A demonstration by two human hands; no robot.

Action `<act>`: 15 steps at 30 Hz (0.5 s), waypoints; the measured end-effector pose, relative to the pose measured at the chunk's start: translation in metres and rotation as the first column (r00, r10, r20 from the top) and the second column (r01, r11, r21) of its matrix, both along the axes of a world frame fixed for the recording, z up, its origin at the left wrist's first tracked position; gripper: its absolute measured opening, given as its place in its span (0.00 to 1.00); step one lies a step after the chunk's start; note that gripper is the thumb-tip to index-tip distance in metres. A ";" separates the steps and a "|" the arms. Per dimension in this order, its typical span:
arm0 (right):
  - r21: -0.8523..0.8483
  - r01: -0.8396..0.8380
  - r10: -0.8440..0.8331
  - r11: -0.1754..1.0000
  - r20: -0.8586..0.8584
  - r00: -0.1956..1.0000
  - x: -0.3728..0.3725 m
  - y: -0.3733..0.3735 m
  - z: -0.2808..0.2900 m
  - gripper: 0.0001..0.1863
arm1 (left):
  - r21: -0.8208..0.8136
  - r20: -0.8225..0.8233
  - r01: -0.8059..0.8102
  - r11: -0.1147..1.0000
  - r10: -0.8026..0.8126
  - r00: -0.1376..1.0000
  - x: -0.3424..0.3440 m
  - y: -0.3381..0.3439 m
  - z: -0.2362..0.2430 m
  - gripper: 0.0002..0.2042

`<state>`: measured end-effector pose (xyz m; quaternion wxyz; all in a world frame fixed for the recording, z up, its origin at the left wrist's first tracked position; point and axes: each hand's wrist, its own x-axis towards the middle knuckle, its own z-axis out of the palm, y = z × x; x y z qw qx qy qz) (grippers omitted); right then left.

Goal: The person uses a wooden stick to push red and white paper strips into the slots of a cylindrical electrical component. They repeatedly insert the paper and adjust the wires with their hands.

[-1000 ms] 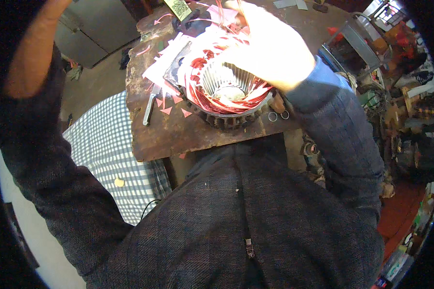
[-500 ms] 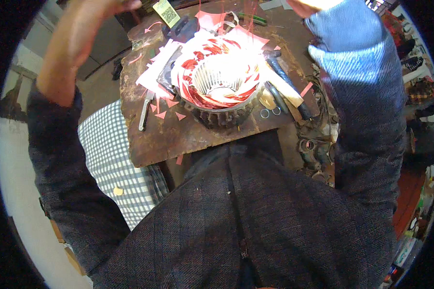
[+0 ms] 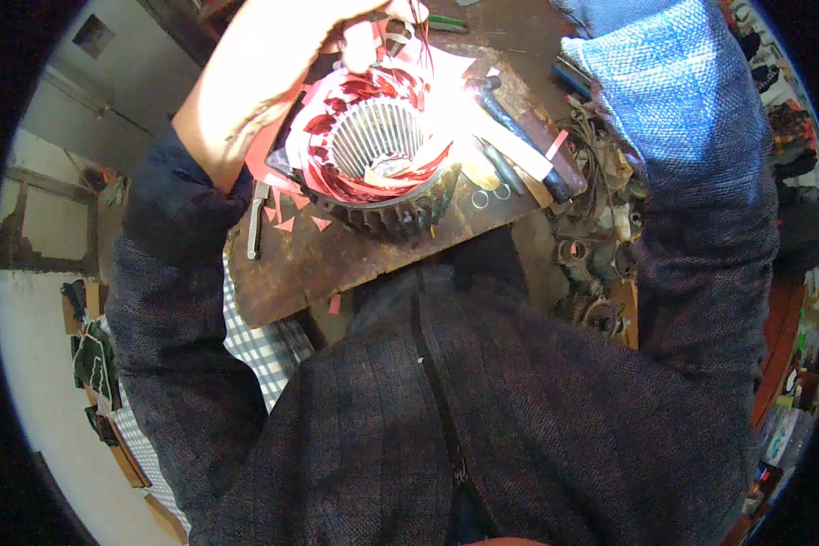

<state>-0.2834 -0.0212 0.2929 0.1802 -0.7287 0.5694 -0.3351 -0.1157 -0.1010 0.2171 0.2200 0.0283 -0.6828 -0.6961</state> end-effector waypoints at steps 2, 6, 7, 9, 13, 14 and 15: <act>-0.021 -0.065 0.067 0.998 0.137 0.988 -0.011 0.002 -0.005 0.17 | -0.007 0.098 -0.090 0.996 0.090 0.991 0.001 -0.004 -0.001 0.07; -0.054 -0.086 0.098 0.995 0.303 0.948 -0.026 0.024 -0.007 0.18 | -0.064 -0.009 -0.001 0.998 0.000 1.000 -0.006 -0.007 0.001 0.09; -0.075 -0.060 0.080 0.995 0.307 0.948 -0.028 0.031 -0.010 0.19 | -0.100 -0.023 0.058 0.993 -0.060 0.998 -0.007 -0.005 0.002 0.09; -0.123 -0.021 0.061 0.992 0.329 0.942 -0.031 0.042 -0.016 0.20 | -0.329 0.052 -0.009 0.944 0.028 0.998 -0.008 0.000 0.003 0.12; -0.230 0.078 0.015 0.970 0.378 0.926 -0.040 0.054 -0.029 0.22 | -0.402 0.174 0.082 0.912 -0.012 0.985 -0.013 0.012 -0.001 0.12; -0.262 0.110 0.003 0.959 0.396 0.918 -0.043 0.057 -0.031 0.22 | -0.374 0.166 0.099 0.922 -0.039 0.985 -0.014 0.014 -0.002 0.12; -0.291 0.144 -0.013 0.946 0.410 0.912 -0.045 0.059 -0.033 0.23 | -0.344 0.157 0.117 0.932 -0.066 0.985 -0.017 0.013 -0.001 0.12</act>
